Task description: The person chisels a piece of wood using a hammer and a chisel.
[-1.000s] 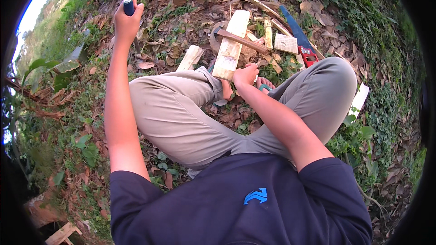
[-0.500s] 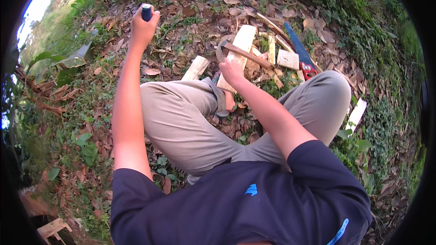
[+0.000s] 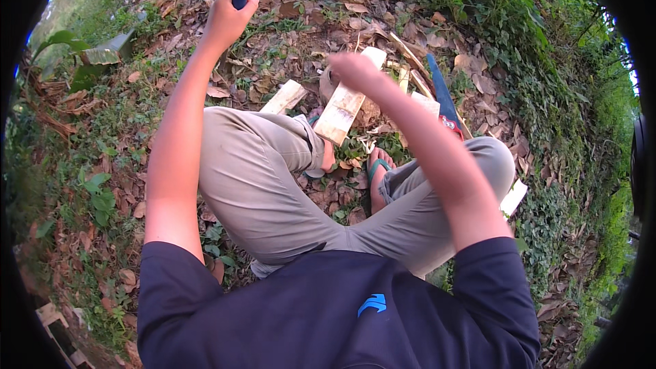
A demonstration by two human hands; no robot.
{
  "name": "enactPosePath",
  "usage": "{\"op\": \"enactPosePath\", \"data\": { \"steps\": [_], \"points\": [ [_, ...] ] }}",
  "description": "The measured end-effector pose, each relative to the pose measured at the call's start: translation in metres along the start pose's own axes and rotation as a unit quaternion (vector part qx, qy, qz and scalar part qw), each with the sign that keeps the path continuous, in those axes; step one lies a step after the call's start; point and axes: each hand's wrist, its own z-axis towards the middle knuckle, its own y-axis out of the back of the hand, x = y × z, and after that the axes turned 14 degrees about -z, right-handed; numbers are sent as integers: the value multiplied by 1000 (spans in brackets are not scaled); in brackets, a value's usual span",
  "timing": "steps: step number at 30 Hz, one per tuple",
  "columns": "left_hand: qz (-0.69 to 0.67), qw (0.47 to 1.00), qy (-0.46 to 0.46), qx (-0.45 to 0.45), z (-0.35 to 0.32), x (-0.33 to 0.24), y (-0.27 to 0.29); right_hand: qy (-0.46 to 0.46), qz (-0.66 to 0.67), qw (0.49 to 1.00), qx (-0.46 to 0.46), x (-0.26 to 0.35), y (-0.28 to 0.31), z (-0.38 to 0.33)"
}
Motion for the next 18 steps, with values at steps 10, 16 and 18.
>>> {"op": "enactPosePath", "data": {
  "steps": [10,16,18],
  "points": [
    [-6,1000,26,0,5,5,-9,-308,-70,905,285,-151,1,-82],
    [-31,999,37,4,-2,18,2,-142,6,977,157,-56,33,-48],
    [-17,1000,21,7,2,17,-1,-111,65,979,159,-39,64,-43]
  ]
}}
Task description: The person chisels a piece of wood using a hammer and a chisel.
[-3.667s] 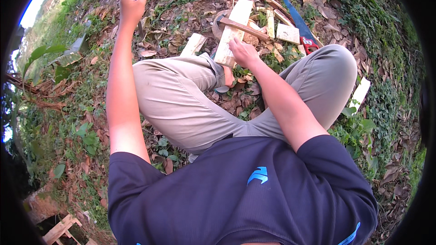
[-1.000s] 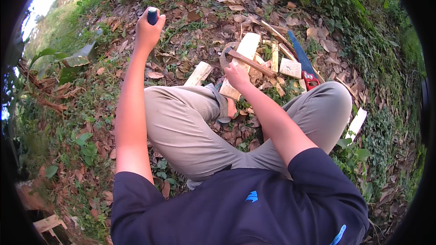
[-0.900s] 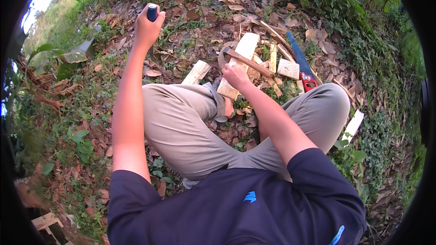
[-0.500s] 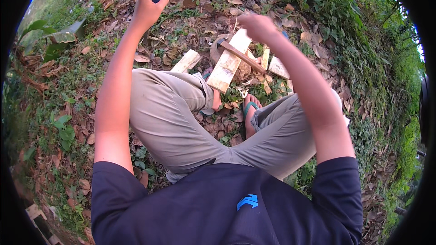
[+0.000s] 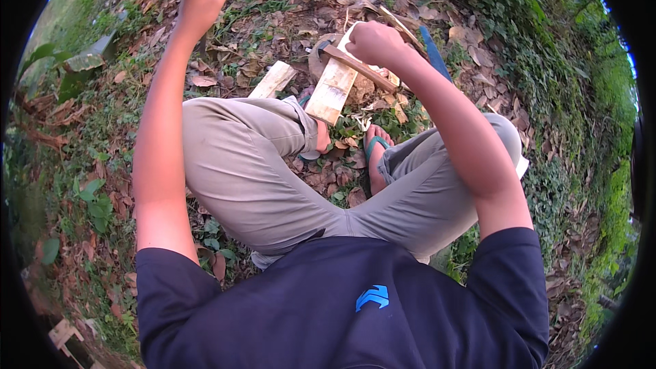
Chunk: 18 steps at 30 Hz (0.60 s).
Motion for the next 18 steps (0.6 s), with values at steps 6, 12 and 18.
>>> {"op": "enactPosePath", "data": {
  "steps": [6,12,18],
  "points": [
    [36,998,-42,-16,-5,2,1,313,173,901,247,65,67,-119],
    [10,999,-29,-23,14,0,-22,430,241,840,-226,60,141,-250],
    [67,997,-38,-17,-8,-4,23,360,329,848,-205,70,139,-251]
  ]
}}
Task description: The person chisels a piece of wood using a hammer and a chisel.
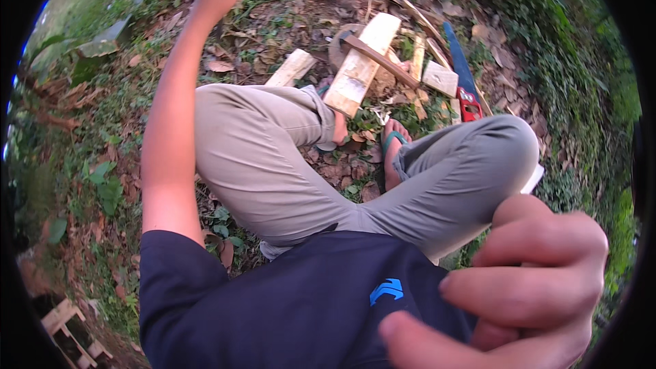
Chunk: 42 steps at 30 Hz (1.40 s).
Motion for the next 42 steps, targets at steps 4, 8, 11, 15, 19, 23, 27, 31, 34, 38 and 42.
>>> {"op": "enactPosePath", "data": {
  "steps": [4,8,11,15,19,23,27,31,34,38,42],
  "points": [
    [-63,997,41,18,12,3,-36,-81,12,996,23,13,22,-3],
    [-89,992,85,41,13,11,-32,-107,39,991,72,19,23,5],
    [-71,993,84,42,7,18,-18,-7,-27,992,121,-49,-46,21],
    [-85,991,96,25,11,1,-33,-68,-249,905,339,-162,-139,-3],
    [-144,977,152,-31,14,-2,-8,-188,-355,856,326,-223,-158,-1],
    [-256,948,144,-122,33,-25,16,-305,-460,831,66,-284,-152,-6],
    [-271,942,115,-162,36,-33,53,-439,-416,793,77,-315,-142,-17],
    [-214,950,155,-170,-2,-28,75,-439,-370,814,94,-330,-156,-23],
    [-166,954,193,-156,-30,-10,67,-452,-338,820,101,-343,-167,-22],
    [-176,945,236,-142,-62,33,37,-493,-238,832,96,-356,-179,-10],
    [-196,919,320,-123,-109,63,-14,-547,-181,817,33,-348,-189,-1]
  ]
}}
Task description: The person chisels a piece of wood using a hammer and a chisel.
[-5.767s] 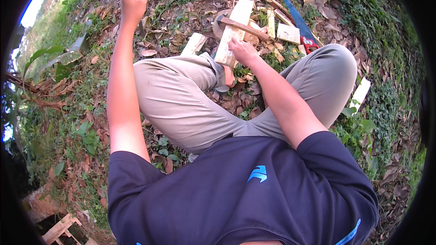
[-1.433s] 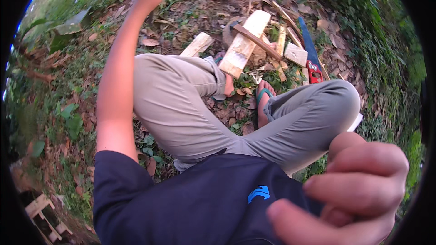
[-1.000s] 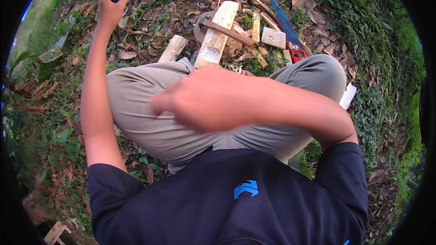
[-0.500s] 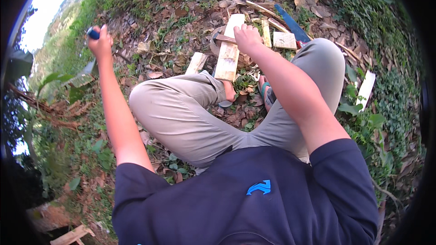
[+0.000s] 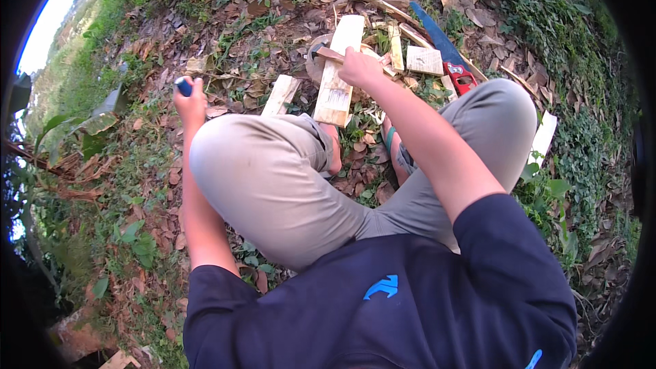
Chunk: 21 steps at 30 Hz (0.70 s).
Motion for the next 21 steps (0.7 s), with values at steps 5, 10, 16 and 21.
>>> {"op": "enactPosePath", "data": {
  "steps": [5,10,16,21],
  "points": [
    [36,996,-15,82,-7,76,-53,-95,248,963,-37,-9,-49,-29],
    [66,986,-19,149,-1,119,-92,-259,336,891,-160,28,-92,-94],
    [-2,984,26,175,-10,147,-135,-331,428,833,-111,39,-115,-97],
    [19,975,-29,221,-17,132,-163,-292,386,864,-140,37,-130,-85]
  ]
}}
